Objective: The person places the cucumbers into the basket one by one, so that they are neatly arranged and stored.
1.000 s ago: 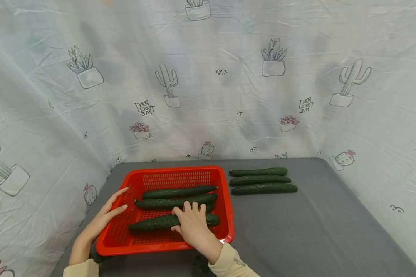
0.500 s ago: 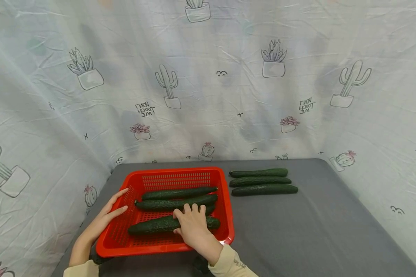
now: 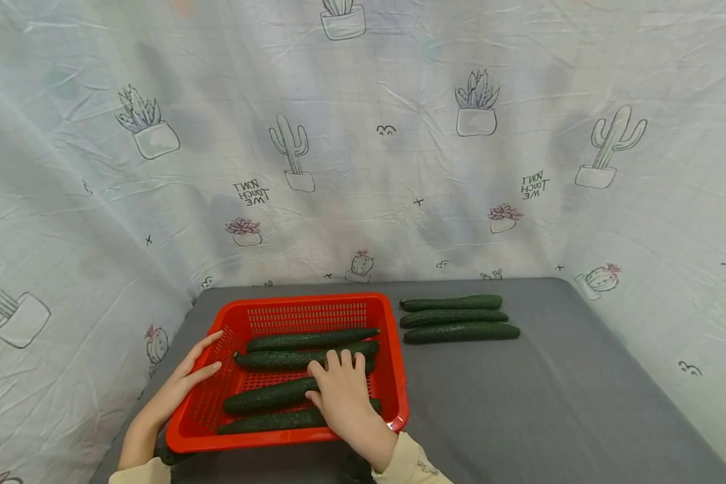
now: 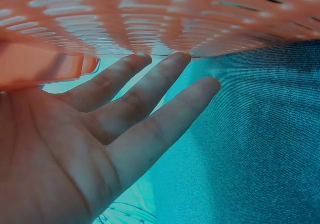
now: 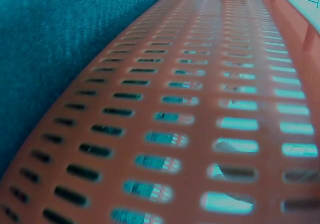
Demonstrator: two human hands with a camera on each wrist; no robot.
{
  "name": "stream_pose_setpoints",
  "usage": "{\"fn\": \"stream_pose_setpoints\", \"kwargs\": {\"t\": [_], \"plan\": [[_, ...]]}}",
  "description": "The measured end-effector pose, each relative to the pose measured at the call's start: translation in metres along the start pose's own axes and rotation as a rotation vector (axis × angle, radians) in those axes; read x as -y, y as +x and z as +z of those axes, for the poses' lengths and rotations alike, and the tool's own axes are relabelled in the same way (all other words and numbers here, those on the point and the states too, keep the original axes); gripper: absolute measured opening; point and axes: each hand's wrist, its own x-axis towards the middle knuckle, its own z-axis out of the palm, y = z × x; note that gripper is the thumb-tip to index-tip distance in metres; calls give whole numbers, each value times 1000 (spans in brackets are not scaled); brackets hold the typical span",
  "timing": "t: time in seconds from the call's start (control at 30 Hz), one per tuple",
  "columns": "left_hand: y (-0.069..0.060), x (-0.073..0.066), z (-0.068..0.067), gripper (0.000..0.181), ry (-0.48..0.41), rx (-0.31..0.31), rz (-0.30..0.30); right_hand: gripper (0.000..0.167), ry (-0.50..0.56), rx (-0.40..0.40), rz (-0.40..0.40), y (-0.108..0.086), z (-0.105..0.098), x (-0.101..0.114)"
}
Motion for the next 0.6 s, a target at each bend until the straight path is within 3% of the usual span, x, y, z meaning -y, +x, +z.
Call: {"fn": "stream_pose_setpoints", "kwargs": {"t": [0.2,0.6], "plan": [[0,0,0,60,-7,2,-9,29,-14,-83,-1,-5,-3,-11],[-1,0,-1,60,-11,5,-23,23,73,-109,11,-15,-26,-39]]}}
